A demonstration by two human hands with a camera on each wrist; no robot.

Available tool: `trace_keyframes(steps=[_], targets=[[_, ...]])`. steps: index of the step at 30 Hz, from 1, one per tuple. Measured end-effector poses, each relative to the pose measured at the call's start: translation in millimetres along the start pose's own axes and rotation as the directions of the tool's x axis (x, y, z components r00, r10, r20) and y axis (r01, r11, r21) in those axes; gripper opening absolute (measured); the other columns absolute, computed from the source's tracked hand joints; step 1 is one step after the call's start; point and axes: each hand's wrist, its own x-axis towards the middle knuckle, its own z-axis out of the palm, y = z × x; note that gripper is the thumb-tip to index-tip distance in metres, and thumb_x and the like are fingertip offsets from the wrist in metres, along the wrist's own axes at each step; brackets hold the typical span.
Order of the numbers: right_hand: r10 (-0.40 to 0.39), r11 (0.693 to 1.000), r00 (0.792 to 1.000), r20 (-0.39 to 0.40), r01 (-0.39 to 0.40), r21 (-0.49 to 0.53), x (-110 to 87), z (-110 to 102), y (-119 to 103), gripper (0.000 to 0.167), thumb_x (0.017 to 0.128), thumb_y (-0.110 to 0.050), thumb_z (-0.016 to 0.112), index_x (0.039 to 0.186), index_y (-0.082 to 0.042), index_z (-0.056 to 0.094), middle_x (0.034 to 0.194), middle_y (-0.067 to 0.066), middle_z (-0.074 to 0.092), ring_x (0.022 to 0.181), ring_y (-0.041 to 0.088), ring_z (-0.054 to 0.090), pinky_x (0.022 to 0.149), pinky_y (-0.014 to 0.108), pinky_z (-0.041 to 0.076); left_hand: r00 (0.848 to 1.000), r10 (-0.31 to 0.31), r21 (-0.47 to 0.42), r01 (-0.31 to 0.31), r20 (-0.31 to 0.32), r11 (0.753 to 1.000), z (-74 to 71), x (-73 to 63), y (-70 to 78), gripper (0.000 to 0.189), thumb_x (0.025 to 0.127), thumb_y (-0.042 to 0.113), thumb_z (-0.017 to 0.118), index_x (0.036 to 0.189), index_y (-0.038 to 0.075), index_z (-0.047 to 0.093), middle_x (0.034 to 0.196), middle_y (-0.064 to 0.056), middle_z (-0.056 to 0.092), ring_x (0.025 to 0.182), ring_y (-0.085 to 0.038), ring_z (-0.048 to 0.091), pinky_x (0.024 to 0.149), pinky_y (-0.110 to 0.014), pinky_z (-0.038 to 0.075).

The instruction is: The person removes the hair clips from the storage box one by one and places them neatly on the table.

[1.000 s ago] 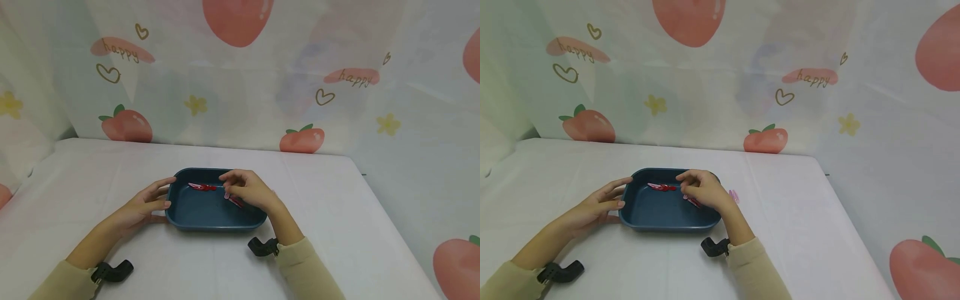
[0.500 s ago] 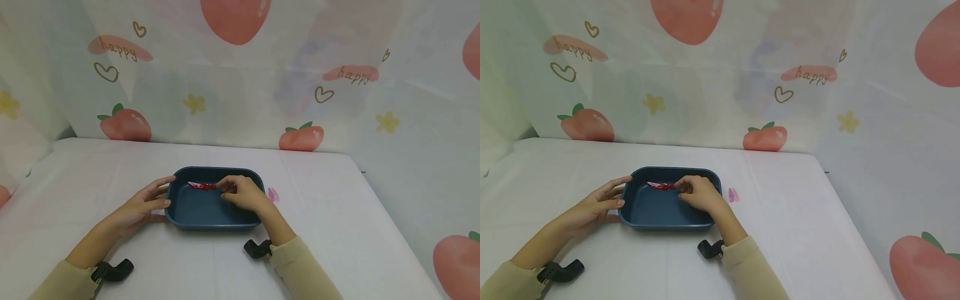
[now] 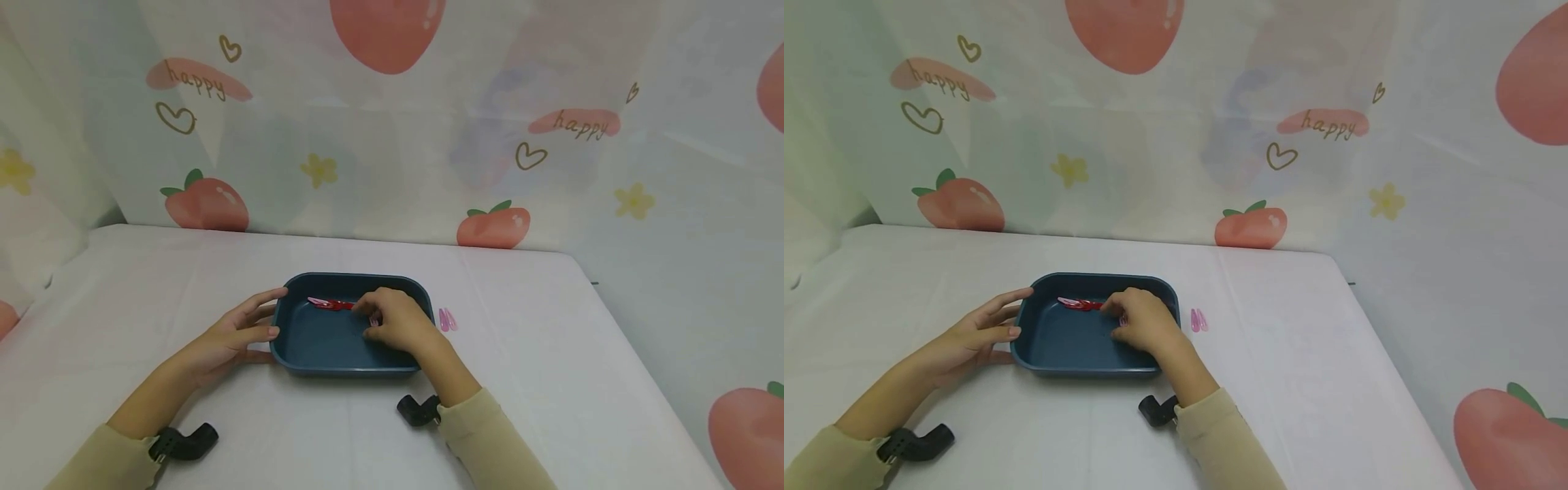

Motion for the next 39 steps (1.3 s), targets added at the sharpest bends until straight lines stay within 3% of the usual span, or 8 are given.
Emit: trace_keyframes(steps=[5, 16, 21, 25, 28, 32, 39], targets=[[0.0, 1.0, 1.0, 0.0, 0.0, -0.03, -0.3, -0.1, -1.7, 0.034, 0.081, -0.012, 0.083, 0.115, -0.014, 0.073, 0.105, 0.003, 0.068, 0.099, 0.017, 0.061, 0.092, 0.038, 0.053, 1.0, 0.001, 0.012, -0.001, 0.0, 1.0, 0.1, -0.3, 0.6, 0.064, 0.101, 0.015, 0.058, 0.157, 0.025, 0.027, 0.163, -0.019, 0.016, 0.144, -0.048, 0.027, 0.096, -0.058, 0.051], [-0.02, 0.999, 0.999, -0.041, 0.018, -0.041, 0.5, -0.9, -3.0, 0.03, 0.086, -0.001, 0.07, 0.111, -0.016, 0.074, 0.098, -0.001, 0.066, 0.079, 0.011, 0.058, 0.071, 0.026, 0.052, 1.0, -0.001, -0.002, 0.001, -0.005, 1.0, 0.3, -0.5, 0.4, 0.065, 0.101, 0.013, 0.058, 0.157, 0.025, 0.028, 0.163, -0.018, 0.017, 0.146, -0.047, 0.026, 0.095, -0.058, 0.052], [0.007, 0.999, 0.999, -0.052, -0.005, 0.037, 0.6, -1.7, -1.4, 0.033, 0.087, -0.001, 0.067, 0.114, -0.018, 0.074, 0.106, 0.0, 0.067, 0.076, 0.011, 0.059, 0.066, 0.025, 0.052, 1.0, -0.003, 0.008, 0.003, -0.007, 1.0, 0.4, 0.2, -0.3, 0.064, 0.101, 0.013, 0.057, 0.157, 0.025, 0.028, 0.163, -0.019, 0.016, 0.146, -0.048, 0.025, 0.095, -0.058, 0.052], [-0.004, 0.984, 0.998, -0.065, 0.016, 0.175, 1.3, -4.4, 3.0, 0.035, 0.088, -0.002, 0.065, 0.118, -0.018, 0.073, 0.105, -0.001, 0.07, 0.076, 0.013, 0.058, 0.062, 0.025, 0.05, 1.0, -0.001, 0.012, 0.001, -0.004, 1.0, 0.5, 0.4, -0.1, 0.064, 0.101, 0.013, 0.057, 0.157, 0.025, 0.027, 0.163, -0.019, 0.016, 0.146, -0.047, 0.024, 0.095, -0.057, 0.052], [-0.017, 0.937, 0.999, -0.045, 0.032, 0.347, 2.3, -8.2, 5.7, 0.032, 0.092, -0.003, 0.063, 0.12, -0.016, 0.072, 0.097, 0.001, 0.068, 0.073, 0.016, 0.057, 0.057, 0.025, 0.047, 1.0, -0.004, 0.009, 0.004, -0.007, 1.0, 0.7, 0.1, 0.5, 0.064, 0.101, 0.013, 0.057, 0.157, 0.024, 0.028, 0.163, -0.018, 0.017, 0.146, -0.048, 0.025, 0.095, -0.057, 0.052], [-0.035, 0.831, 0.999, 0.012, 0.022, 0.556, 1.9, -14.9, 7.0, 0.033, 0.094, -0.004, 0.061, 0.126, -0.01, 0.067, 0.095, 0.008, 0.064, 0.074, 0.022, 0.057, 0.058, 0.027, 0.048, 1.0, -0.005, 0.011, 0.005, -0.009, 1.0, 0.4, 0.5, 0.5, 0.065, 0.101, 0.013, 0.057, 0.157, 0.024, 0.027, 0.163, -0.018, 0.017, 0.146, -0.048, 0.025, 0.095, -0.057, 0.052], [-0.052, 0.694, 0.997, 0.058, -0.006, 0.72, -3.0, -27.8, 4.3, 0.044, 0.093, -0.002, 0.062, 0.136, -0.004, 0.058, 0.101, 0.016, 0.06, 0.094, 0.036, 0.066, 0.083, 0.036, 0.058, 1.0, -0.002, -0.002, 0.002, -0.004, 1.0, -0.7, -0.3, 0.0, 0.065, 0.101, 0.013, 0.058, 0.157, 0.025, 0.027, 0.163, -0.017, 0.017, 0.146, -0.046, 0.024, 0.095, -0.057, 0.052]])
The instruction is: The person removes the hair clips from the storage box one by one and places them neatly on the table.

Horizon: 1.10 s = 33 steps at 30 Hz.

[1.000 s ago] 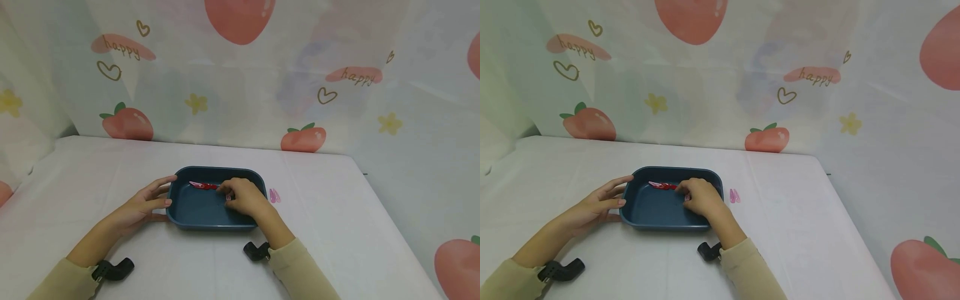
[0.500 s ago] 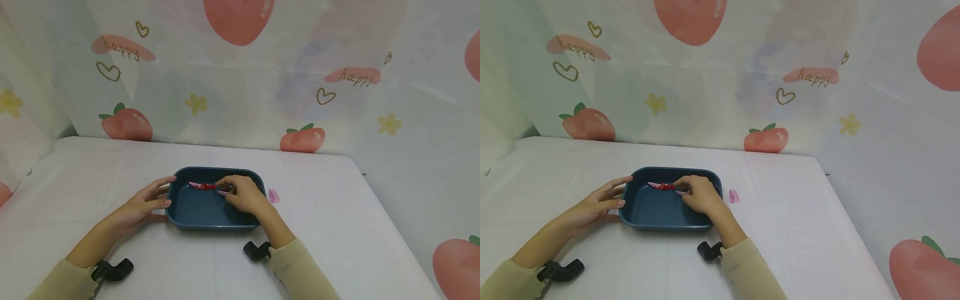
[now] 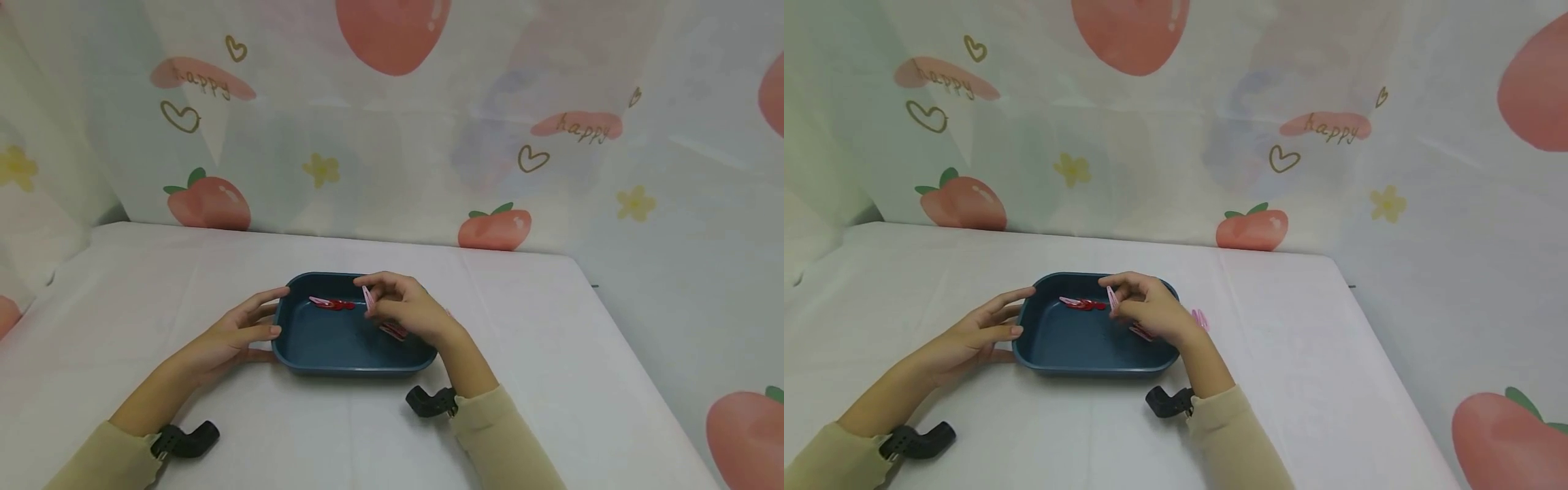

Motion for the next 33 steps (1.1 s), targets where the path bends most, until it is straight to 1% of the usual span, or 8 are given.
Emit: trace_keyframes(steps=[3, 5, 9, 12, 19, 24, 29, 33], targets=[[-0.002, 0.998, 1.0, 0.001, 0.002, 0.06, -3.1, -4.8, -2.1, 0.044, 0.094, -0.002, 0.061, 0.138, -0.005, 0.057, 0.106, 0.019, 0.06, 0.096, 0.036, 0.067, 0.084, 0.038, 0.059, 1.0, -0.003, -0.001, 0.003, -0.005, 1.0, -0.8, -0.6, 0.2, 0.065, 0.101, 0.013, 0.058, 0.157, 0.025, 0.028, 0.163, -0.017, 0.016, 0.146, -0.046, 0.024, 0.095, -0.057, 0.052], [0.004, 0.996, 1.0, -0.012, -0.002, 0.093, -7.3, -9.2, -0.6, 0.045, 0.095, -0.003, 0.062, 0.139, -0.006, 0.056, 0.11, 0.02, 0.062, 0.095, 0.03, 0.068, 0.085, 0.036, 0.059, 1.0, -0.006, -0.003, 0.006, -0.003, 1.0, -0.4, 0.2, -0.4, 0.065, 0.1, 0.013, 0.058, 0.157, 0.025, 0.028, 0.163, -0.017, 0.016, 0.147, -0.046, 0.023, 0.095, -0.057, 0.052], [0.023, 0.983, 0.999, -0.043, -0.014, 0.186, -19.2, -18.5, 0.6, 0.045, 0.096, -0.003, 0.061, 0.14, -0.004, 0.054, 0.11, 0.016, 0.064, 0.099, 0.027, 0.068, 0.089, 0.034, 0.058, 1.0, -0.006, 0.007, 0.006, -0.001, 1.0, 0.2, 0.7, -1.0, 0.065, 0.1, 0.014, 0.058, 0.157, 0.025, 0.028, 0.163, -0.018, 0.015, 0.147, -0.047, 0.022, 0.095, -0.057, 0.051], [0.015, 0.977, 0.998, -0.068, 0.0, 0.211, -29.3, -27.4, 1.1, 0.043, 0.097, -0.003, 0.06, 0.139, 0.0, 0.053, 0.109, 0.014, 0.063, 0.1, 0.025, 0.069, 0.089, 0.033, 0.058, 1.0, -0.008, 0.013, 0.008, 0.004, 1.0, 0.9, 0.7, -0.9, 0.065, 0.1, 0.014, 0.058, 0.157, 0.025, 0.027, 0.163, -0.018, 0.015, 0.147, -0.047, 0.022, 0.096, -0.057, 0.051], [-0.016, 0.998, 0.99, -0.14, 0.026, 0.065, -42.1, -52.0, -2.5, 0.042, 0.096, -0.007, 0.065, 0.137, -0.008, 0.057, 0.111, 0.025, 0.059, 0.092, 0.027, 0.07, 0.085, 0.035, 0.059, 1.0, -0.006, 0.024, 0.006, -0.009, 1.0, 3.0, -0.7, 1.1, 0.065, 0.101, 0.013, 0.057, 0.157, 0.025, 0.027, 0.163, -0.02, 0.015, 0.146, -0.049, 0.022, 0.095, -0.057, 0.052], [-0.035, 0.999, 0.979, -0.201, 0.029, -0.035, -46.8, -66.5, -7.0, 0.041, 0.096, -0.006, 0.064, 0.137, -0.007, 0.057, 0.109, 0.023, 0.059, 0.09, 0.028, 0.071, 0.083, 0.034, 0.06, 1.0, 0.002, 0.021, -0.003, 0.001, 1.0, 3.4, -2.2, 2.2, 0.065, 0.101, 0.013, 0.056, 0.158, 0.024, 0.026, 0.163, -0.02, 0.013, 0.146, -0.049, 0.021, 0.096, -0.058, 0.051], [-0.026, 0.998, 0.968, -0.249, 0.011, -0.06, -50.7, -76.6, -5.8, 0.039, 0.096, -0.005, 0.062, 0.135, -0.006, 0.058, 0.114, 0.03, 0.056, 0.09, 0.025, 0.07, 0.084, 0.034, 0.059, 1.0, 0.006, 0.024, -0.006, 0.003, 1.0, 3.7, -1.6, 2.5, 0.065, 0.102, 0.013, 0.056, 0.158, 0.024, 0.025, 0.163, -0.021, 0.013, 0.146, -0.05, 0.02, 0.096, -0.058, 0.051], [0.0, 0.998, 0.958, -0.287, -0.018, -0.06, -52.9, -84.0, 3.0, 0.039, 0.097, -0.004, 0.06, 0.135, -0.005, 0.058, 0.116, 0.03, 0.056, 0.094, 0.023, 0.069, 0.085, 0.034, 0.059, 1.0, -0.005, 0.029, 0.005, 0.0, 1.0, 4.3, -0.9, 2.8, 0.065, 0.101, 0.013, 0.056, 0.158, 0.024, 0.026, 0.163, -0.02, 0.013, 0.146, -0.05, 0.021, 0.096, -0.058, 0.051]])
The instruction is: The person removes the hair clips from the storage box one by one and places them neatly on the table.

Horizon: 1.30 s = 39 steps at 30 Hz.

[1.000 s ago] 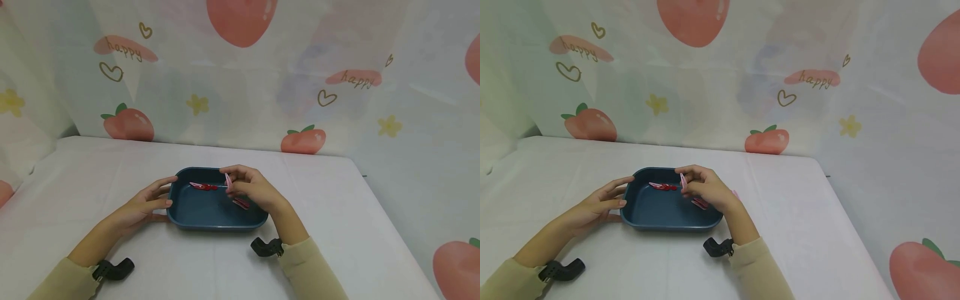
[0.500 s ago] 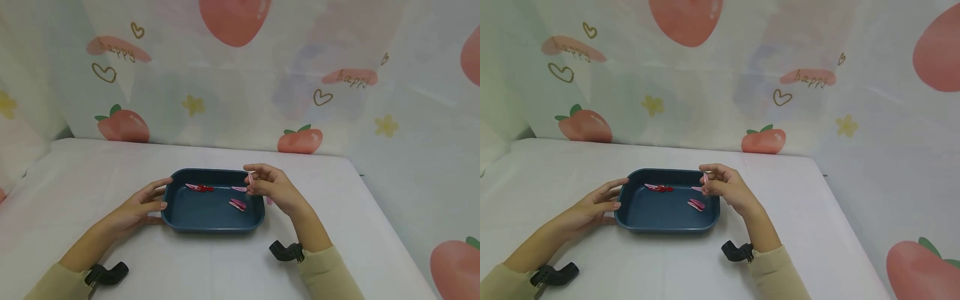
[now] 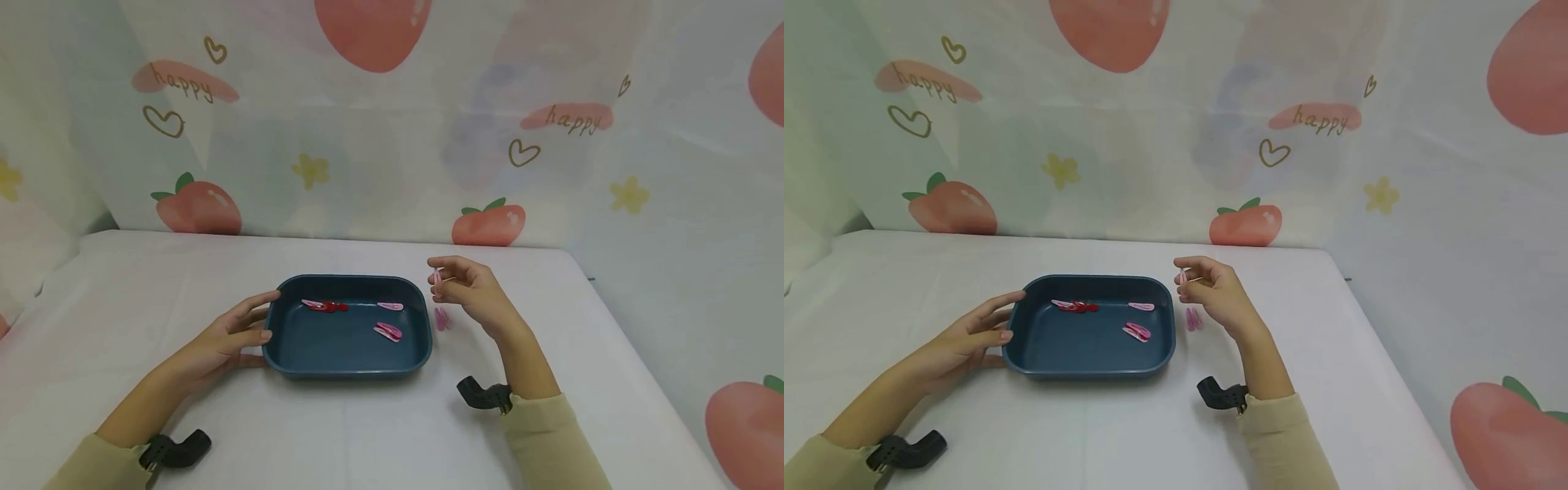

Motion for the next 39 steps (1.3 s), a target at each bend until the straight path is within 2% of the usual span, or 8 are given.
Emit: trace_keyframes(steps=[7, 12, 18, 31, 39], targets=[[0.027, 0.999, 0.998, -0.05, -0.029, -0.039, 2.4, -8.1, 11.3, 0.038, 0.096, -0.002, 0.058, 0.134, -0.005, 0.058, 0.113, 0.028, 0.058, 0.097, 0.035, 0.067, 0.084, 0.032, 0.059, 1.0, -0.007, -0.004, 0.007, -0.003, 1.0, 0.8, -0.2, -0.3, 0.064, 0.102, 0.015, 0.057, 0.157, 0.026, 0.027, 0.163, -0.02, 0.013, 0.146, -0.049, 0.022, 0.097, -0.059, 0.05], [0.053, 0.995, 0.996, -0.072, -0.06, -0.085, 4.3, -10.7, 17.0, 0.039, 0.097, -0.005, 0.058, 0.136, -0.006, 0.057, 0.112, 0.027, 0.059, 0.093, 0.03, 0.068, 0.084, 0.032, 0.059, 1.0, -0.012, -0.012, 0.012, -0.012, 1.0, -0.6, 0.4, -1.8, 0.064, 0.101, 0.015, 0.058, 0.157, 0.026, 0.028, 0.163, -0.019, 0.014, 0.146, -0.049, 0.023, 0.097, -0.059, 0.05], [0.087, 0.99, 0.992, -0.09, -0.096, -0.104, 4.9, -14.5, 23.3, 0.039, 0.098, -0.005, 0.057, 0.137, -0.005, 0.055, 0.112, 0.026, 0.061, 0.097, 0.036, 0.067, 0.085, 0.032, 0.059, 1.0, -0.014, -0.016, 0.013, -0.015, 1.0, -0.8, 1.1, -2.0, 0.065, 0.101, 0.016, 0.059, 0.157, 0.026, 0.028, 0.163, -0.018, 0.015, 0.145, -0.048, 0.024, 0.097, -0.059, 0.05], [0.176, 0.973, 0.981, -0.087, -0.186, -0.133, 4.7, -20.0, 34.3, 0.042, 0.098, -0.004, 0.055, 0.14, 0.0, 0.052, 0.117, 0.029, 0.06, 0.093, 0.026, 0.065, 0.082, 0.029, 0.059, 1.0, -0.018, -0.016, 0.018, -0.025, 1.0, -1.1, 2.2, -3.8, 0.065, 0.1, 0.016, 0.059, 0.156, 0.026, 0.029, 0.163, -0.018, 0.016, 0.145, -0.049, 0.024, 0.097, -0.059, 0.05], [0.197, 0.955, 0.977, -0.086, -0.211, -0.208, 4.4, -22.9, 40.8, 0.036, 0.098, -0.004, 0.055, 0.133, 0.003, 0.058, 0.112, 0.025, 0.063, 0.089, 0.024, 0.062, 0.079, 0.029, 0.059, 0.999, -0.018, -0.012, 0.018, -0.028, 1.0, -0.8, 1.0, -3.3, 0.064, 0.101, 0.015, 0.059, 0.156, 0.027, 0.029, 0.163, -0.018, 0.015, 0.146, -0.048, 0.023, 0.097, -0.059, 0.05]])
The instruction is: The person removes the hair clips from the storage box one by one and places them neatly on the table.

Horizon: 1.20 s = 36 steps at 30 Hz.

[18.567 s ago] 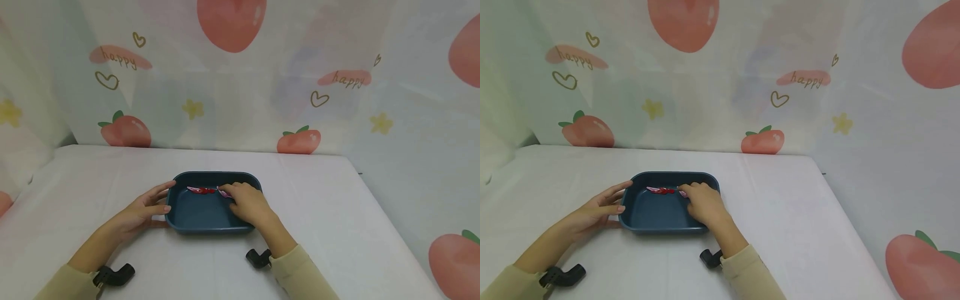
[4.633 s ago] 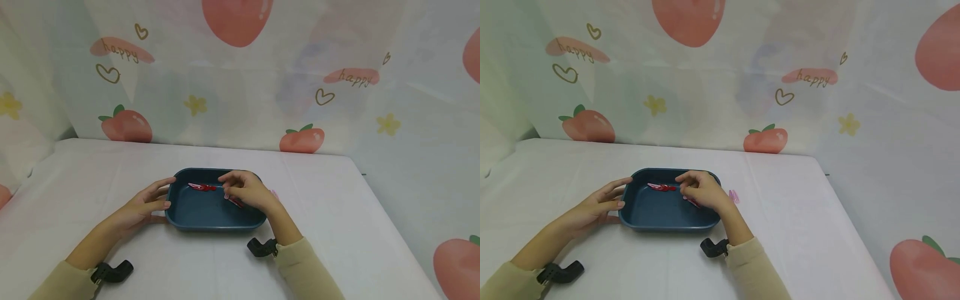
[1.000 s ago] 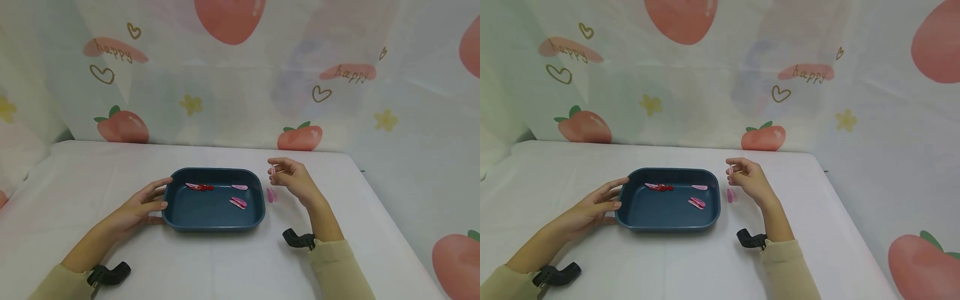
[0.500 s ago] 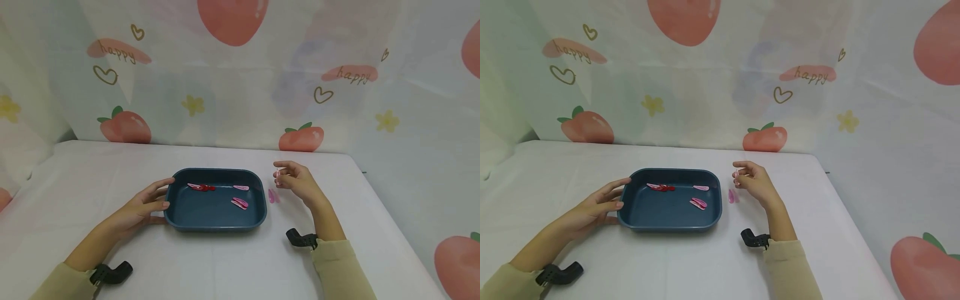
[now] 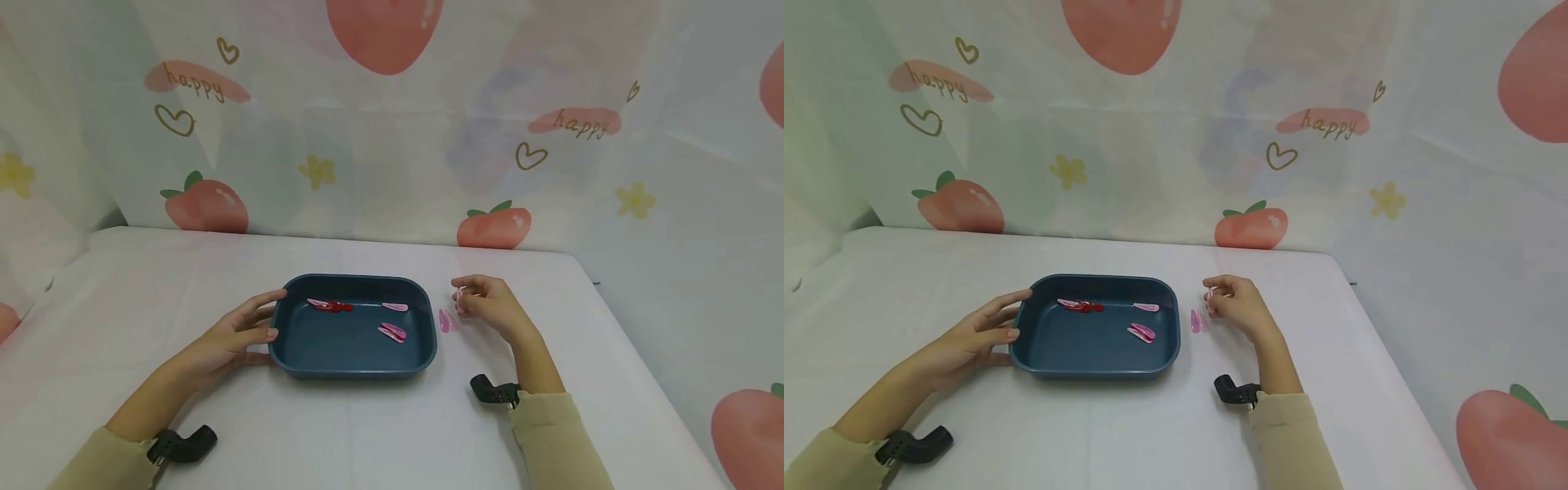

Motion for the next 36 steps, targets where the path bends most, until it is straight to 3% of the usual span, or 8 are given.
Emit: trace_keyframes(steps=[10, 27, 36], targets=[[0.046, 0.989, 0.999, 0.019, -0.043, -0.142, 3.0, 1.8, 1.6, 0.033, 0.094, -0.004, 0.063, 0.127, 0.0, 0.064, 0.101, 0.018, 0.065, 0.083, 0.022, 0.063, 0.076, 0.027, 0.058, 1.0, 0.011, 0.009, -0.01, -0.005, 1.0, -0.3, -3.0, 3.5, 0.064, 0.101, 0.015, 0.058, 0.157, 0.026, 0.028, 0.163, -0.019, 0.014, 0.145, -0.049, 0.023, 0.096, -0.058, 0.05], [0.111, 0.956, 0.994, 0.014, -0.103, -0.273, -0.1, 1.2, -1.3, 0.031, 0.09, -0.003, 0.063, 0.121, -0.006, 0.068, 0.097, 0.013, 0.062, 0.077, 0.021, 0.063, 0.073, 0.028, 0.055, 1.0, 0.014, -0.002, -0.014, 0.011, 1.0, -0.1, 1.0, 2.1, 0.065, 0.101, 0.016, 0.059, 0.157, 0.026, 0.028, 0.164, -0.019, 0.014, 0.146, -0.048, 0.022, 0.096, -0.058, 0.05], [0.129, 0.924, 0.992, -0.015, -0.125, -0.362, -2.5, 4.0, -3.2, 0.031, 0.091, -0.008, 0.068, 0.122, -0.009, 0.067, 0.1, 0.013, 0.063, 0.076, 0.02, 0.062, 0.071, 0.029, 0.054, 1.0, 0.022, 0.001, -0.022, 0.019, 1.0, 1.5, -0.7, 3.3, 0.064, 0.101, 0.014, 0.058, 0.157, 0.024, 0.028, 0.163, -0.02, 0.013, 0.146, -0.048, 0.022, 0.096, -0.059, 0.05]])
